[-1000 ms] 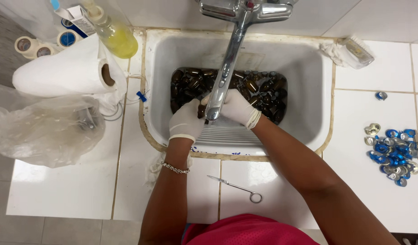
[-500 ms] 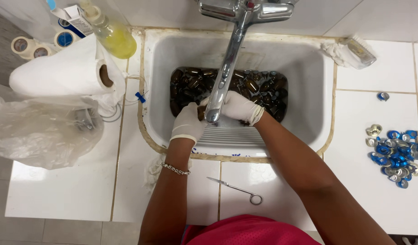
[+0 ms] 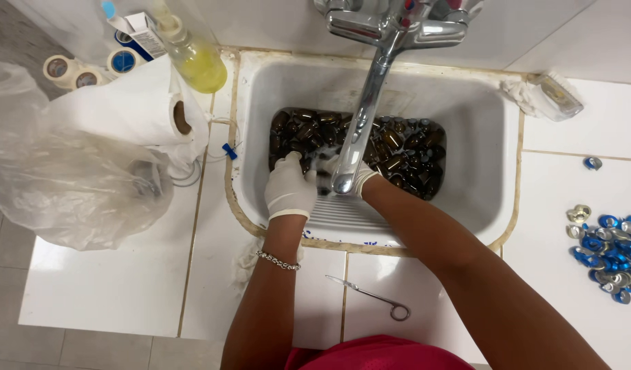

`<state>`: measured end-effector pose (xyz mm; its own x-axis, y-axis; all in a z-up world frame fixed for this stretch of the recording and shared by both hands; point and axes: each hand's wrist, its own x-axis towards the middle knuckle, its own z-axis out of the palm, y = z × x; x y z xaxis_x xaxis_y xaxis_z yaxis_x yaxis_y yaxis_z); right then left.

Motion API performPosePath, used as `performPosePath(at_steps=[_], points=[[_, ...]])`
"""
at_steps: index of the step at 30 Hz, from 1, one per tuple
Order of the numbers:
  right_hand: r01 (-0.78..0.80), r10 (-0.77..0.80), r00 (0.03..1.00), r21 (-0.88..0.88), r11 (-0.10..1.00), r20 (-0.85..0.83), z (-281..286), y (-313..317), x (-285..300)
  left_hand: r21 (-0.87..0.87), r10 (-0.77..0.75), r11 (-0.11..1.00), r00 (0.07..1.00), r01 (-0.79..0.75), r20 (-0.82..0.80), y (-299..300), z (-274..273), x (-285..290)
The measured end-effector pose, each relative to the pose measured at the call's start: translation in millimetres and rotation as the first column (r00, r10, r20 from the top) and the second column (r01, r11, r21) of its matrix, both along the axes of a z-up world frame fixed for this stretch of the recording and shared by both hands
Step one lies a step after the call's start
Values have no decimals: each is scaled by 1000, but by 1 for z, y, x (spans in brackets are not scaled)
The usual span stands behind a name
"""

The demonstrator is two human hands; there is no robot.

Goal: The person washes small brown glass bottles in a sink filled with soapy water. They pick up bottles one at a time, rinse them under running water from the faucet, and place them back into the sink. The person wears white gloves throughout the process.

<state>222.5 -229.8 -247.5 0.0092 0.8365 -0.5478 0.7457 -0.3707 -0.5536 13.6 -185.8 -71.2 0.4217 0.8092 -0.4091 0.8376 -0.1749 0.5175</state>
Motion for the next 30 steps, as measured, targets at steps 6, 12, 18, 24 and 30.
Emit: performPosePath(at_steps=[6, 12, 18, 24, 30], points=[[178, -192, 884, -73, 981, -426, -6, 17, 0, -16, -25, 1000, 999, 26, 27, -1, 0, -1], [321, -377, 555, -228, 919, -742, -9, 11, 6, -79, -18, 997, 998, 22, 56, 3, -1, -1], [430, -378, 335, -217, 876, -863, 112, -1, -31, -154, -31, 987, 998, 38, 50, 5, 10, 1], [377, -232, 464, -47, 925, -855, 129, -6, -27, -128, -75, 988, 991, 88, 108, 4, 12, 0], [342, -124, 500, 65, 937, -857, 111, 0, -21, -98, -95, 990, 991, 104, 98, 5, -1, 0]])
